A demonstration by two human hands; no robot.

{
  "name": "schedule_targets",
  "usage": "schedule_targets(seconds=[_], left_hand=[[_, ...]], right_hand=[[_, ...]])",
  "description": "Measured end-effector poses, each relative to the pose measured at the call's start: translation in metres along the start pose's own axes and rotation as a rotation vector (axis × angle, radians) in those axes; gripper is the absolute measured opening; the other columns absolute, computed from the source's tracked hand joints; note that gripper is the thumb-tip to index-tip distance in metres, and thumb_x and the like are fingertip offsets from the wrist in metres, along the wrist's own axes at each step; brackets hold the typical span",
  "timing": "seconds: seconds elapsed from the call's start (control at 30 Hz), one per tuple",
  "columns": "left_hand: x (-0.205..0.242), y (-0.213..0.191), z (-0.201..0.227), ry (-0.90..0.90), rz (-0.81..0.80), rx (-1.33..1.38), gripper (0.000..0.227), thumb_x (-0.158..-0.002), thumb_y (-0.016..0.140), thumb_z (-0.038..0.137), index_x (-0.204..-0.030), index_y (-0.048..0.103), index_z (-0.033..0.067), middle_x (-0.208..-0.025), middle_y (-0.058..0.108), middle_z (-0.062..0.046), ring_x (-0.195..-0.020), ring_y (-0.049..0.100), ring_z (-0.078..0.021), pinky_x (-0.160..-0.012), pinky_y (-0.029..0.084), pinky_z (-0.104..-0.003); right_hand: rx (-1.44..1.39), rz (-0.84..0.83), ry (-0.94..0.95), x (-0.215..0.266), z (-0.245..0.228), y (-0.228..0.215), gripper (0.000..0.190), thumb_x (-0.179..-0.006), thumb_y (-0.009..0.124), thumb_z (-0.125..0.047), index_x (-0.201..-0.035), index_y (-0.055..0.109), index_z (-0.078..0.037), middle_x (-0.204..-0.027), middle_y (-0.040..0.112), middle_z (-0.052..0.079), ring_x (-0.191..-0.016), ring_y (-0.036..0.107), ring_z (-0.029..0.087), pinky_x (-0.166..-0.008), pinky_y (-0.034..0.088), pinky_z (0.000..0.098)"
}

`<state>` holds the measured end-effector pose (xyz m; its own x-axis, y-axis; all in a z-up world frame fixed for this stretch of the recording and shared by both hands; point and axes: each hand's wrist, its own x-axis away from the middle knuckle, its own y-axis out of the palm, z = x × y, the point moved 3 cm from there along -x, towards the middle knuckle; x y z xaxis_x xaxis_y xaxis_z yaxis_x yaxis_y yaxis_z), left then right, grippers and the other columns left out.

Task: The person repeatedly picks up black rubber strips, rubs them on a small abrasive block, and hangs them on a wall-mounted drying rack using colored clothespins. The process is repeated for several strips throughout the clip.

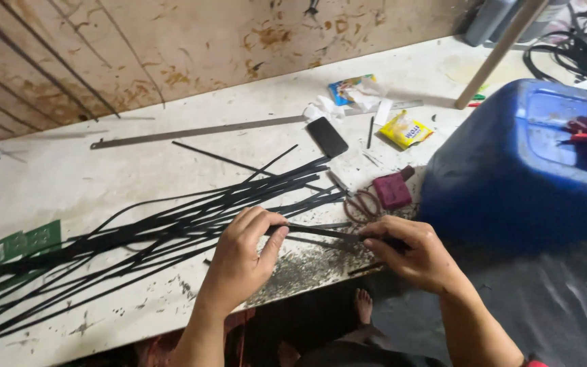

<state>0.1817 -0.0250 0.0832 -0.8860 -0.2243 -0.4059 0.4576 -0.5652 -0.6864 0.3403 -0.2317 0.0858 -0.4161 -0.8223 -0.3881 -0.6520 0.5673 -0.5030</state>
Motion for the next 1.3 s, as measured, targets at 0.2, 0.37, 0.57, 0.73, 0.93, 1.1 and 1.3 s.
schedule_targets(seconds=[0.2, 0.37, 0.57, 0.73, 0.93, 1.1, 1.3], left_hand=[[-0.102, 0.070, 0.082, 0.288, -0.165, 0.044, 0.014, -0.098, 0.067, 0.012, -0.107, 0.064, 0.0023, -0.096, 0.068, -0.011, -0.088, 0.065, -0.0288, -0.078, 0.052, -0.040], [-0.156, 0.084, 0.083, 0.226, -0.156, 0.099, 0.004, -0.093, 0.072, 0.006, -0.093, 0.068, 0.0061, -0.086, 0.070, -0.005, -0.082, 0.066, -0.0185, -0.072, 0.051, -0.032], [-0.194, 0.151, 0.125, 0.352, -0.277, 0.228, 0.014, -0.098, 0.068, 0.015, -0.106, 0.066, 0.0043, -0.093, 0.069, -0.009, -0.088, 0.067, -0.0254, -0.082, 0.053, -0.036], [-0.206, 0.128, 0.100, 0.246, -0.289, 0.247, 0.007, -0.092, 0.073, 0.012, -0.094, 0.071, 0.0055, -0.085, 0.072, -0.004, -0.076, 0.069, -0.0171, -0.070, 0.052, -0.029], [-0.246, 0.156, 0.131, 0.340, -0.412, 0.307, 0.014, -0.092, 0.072, 0.017, -0.104, 0.071, 0.0093, -0.094, 0.073, -0.005, -0.081, 0.070, -0.0171, -0.053, 0.053, -0.029], [-0.270, 0.143, 0.131, 0.450, -0.374, 0.335, 0.004, -0.095, 0.068, 0.008, -0.097, 0.069, 0.0051, -0.086, 0.068, -0.006, -0.077, 0.067, -0.0189, -0.072, 0.050, -0.031], [-0.289, 0.193, 0.152, 0.481, -0.410, 0.333, 0.023, -0.093, 0.074, 0.016, -0.110, 0.067, 0.0013, -0.099, 0.073, -0.011, -0.090, 0.071, -0.0238, -0.082, 0.053, -0.033]], right_hand=[[0.018, 0.074, -0.149, -0.008, 0.022, -0.065, 0.008, -0.094, 0.069, -0.008, -0.100, 0.069, -0.001, -0.079, 0.065, 0.007, -0.066, 0.059, 0.018, -0.062, 0.048, 0.0289], [0.104, 0.057, -0.035, 0.005, 0.058, -0.138, 0.011, -0.094, 0.069, -0.012, -0.103, 0.072, -0.006, -0.085, 0.071, 0.004, -0.071, 0.065, 0.016, -0.068, 0.052, 0.0271], [0.180, 0.051, -0.059, 0.012, 0.072, -0.175, 0.013, -0.096, 0.066, -0.013, -0.108, 0.069, -0.008, -0.086, 0.068, 0.005, -0.069, 0.068, 0.018, -0.063, 0.053, 0.0276], [0.187, 0.034, 0.032, 0.035, 0.080, -0.220, 0.015, -0.096, 0.066, -0.015, -0.108, 0.072, -0.009, -0.087, 0.070, 0.004, -0.071, 0.069, 0.017, -0.064, 0.054, 0.0288], [0.364, 0.080, 0.013, 0.025, 0.066, -0.228, 0.013, -0.098, 0.064, -0.014, -0.109, 0.067, -0.009, -0.086, 0.066, 0.005, -0.066, 0.065, 0.022, -0.058, 0.051, 0.0332], [0.528, 0.137, 0.020, 0.033, 0.060, -0.272, 0.014, -0.096, 0.065, -0.016, -0.108, 0.069, -0.009, -0.089, 0.069, 0.006, -0.069, 0.069, 0.021, -0.060, 0.054, 0.0328], [0.558, 0.204, -0.002, 0.021, 0.070, -0.285, 0.007, -0.097, 0.063, -0.011, -0.100, 0.067, -0.006, -0.093, 0.070, 0.007, -0.075, 0.070, 0.021, -0.068, 0.054, 0.0318]])
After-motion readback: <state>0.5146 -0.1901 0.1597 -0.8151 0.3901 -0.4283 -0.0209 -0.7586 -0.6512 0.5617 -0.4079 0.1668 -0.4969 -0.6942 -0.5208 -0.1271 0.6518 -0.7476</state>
